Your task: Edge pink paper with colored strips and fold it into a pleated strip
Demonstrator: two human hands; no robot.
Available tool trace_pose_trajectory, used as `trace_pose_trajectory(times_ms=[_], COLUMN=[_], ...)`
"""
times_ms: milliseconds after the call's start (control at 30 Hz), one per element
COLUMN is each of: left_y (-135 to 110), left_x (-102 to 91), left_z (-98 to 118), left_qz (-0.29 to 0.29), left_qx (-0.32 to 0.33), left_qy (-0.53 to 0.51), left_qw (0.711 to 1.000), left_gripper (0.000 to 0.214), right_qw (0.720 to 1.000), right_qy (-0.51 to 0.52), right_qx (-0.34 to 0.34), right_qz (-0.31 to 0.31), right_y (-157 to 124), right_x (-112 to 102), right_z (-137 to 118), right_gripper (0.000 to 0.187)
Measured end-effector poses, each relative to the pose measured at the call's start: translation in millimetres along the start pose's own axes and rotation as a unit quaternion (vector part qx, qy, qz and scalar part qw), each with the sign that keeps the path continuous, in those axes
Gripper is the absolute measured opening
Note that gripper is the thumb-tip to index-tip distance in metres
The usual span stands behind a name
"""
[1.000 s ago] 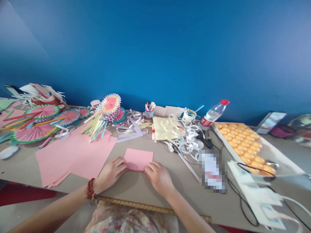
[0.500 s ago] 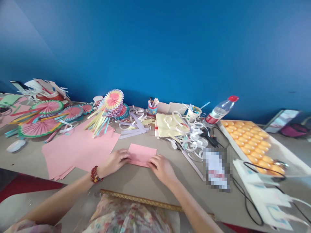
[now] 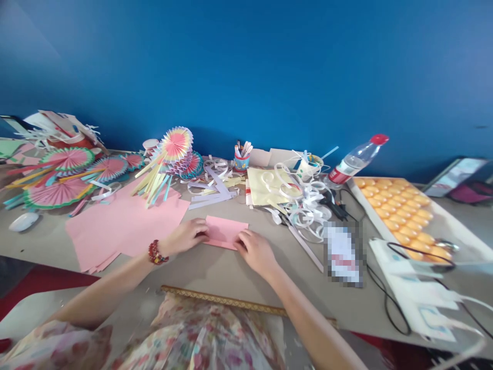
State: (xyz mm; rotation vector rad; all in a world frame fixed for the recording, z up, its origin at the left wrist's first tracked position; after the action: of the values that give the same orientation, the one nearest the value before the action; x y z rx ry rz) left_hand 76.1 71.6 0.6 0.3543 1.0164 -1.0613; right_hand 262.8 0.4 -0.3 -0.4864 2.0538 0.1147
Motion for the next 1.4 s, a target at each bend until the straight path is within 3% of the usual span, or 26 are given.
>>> trace_pose_trajectory(times_ms=[600, 1000, 1400], left_y=[11, 3, 2], left_x=[-4.8, -6.7, -6.0], left_z=[-4, -8, -7], left_qz=[-0.045, -0.053, -0.039], left_qx=[0.048, 0.104, 0.101], left_qy=[0.009, -0.031, -0.039], left_qw=[0.998, 0.993, 0.993], left_gripper=[0.014, 0.021, 0.024], right_qw=[0.997, 0.995, 0.995], right_qy=[-0.004, -0.009, -0.007], right_qx=[0.018, 0.038, 0.037], right_qz=[-0.077, -0.093, -0.093], right_y=[10, 12, 12], right_x=[-3, -2, -1], right_z=[4, 4, 5], right_gripper=[0.006, 0.006, 0.005])
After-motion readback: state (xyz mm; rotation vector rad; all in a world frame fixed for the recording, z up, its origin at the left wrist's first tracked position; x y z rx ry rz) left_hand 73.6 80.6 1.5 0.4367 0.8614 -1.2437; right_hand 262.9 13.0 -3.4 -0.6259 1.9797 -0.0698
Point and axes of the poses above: each hand's wrist, its own y-axis towards the middle knuckle, its own x-axis out of the palm, z = x × y, the point moved 6 cm from there along y, towards the middle knuckle, and after that the axes turned 15 degrees about -z, right-handed, at the moved point
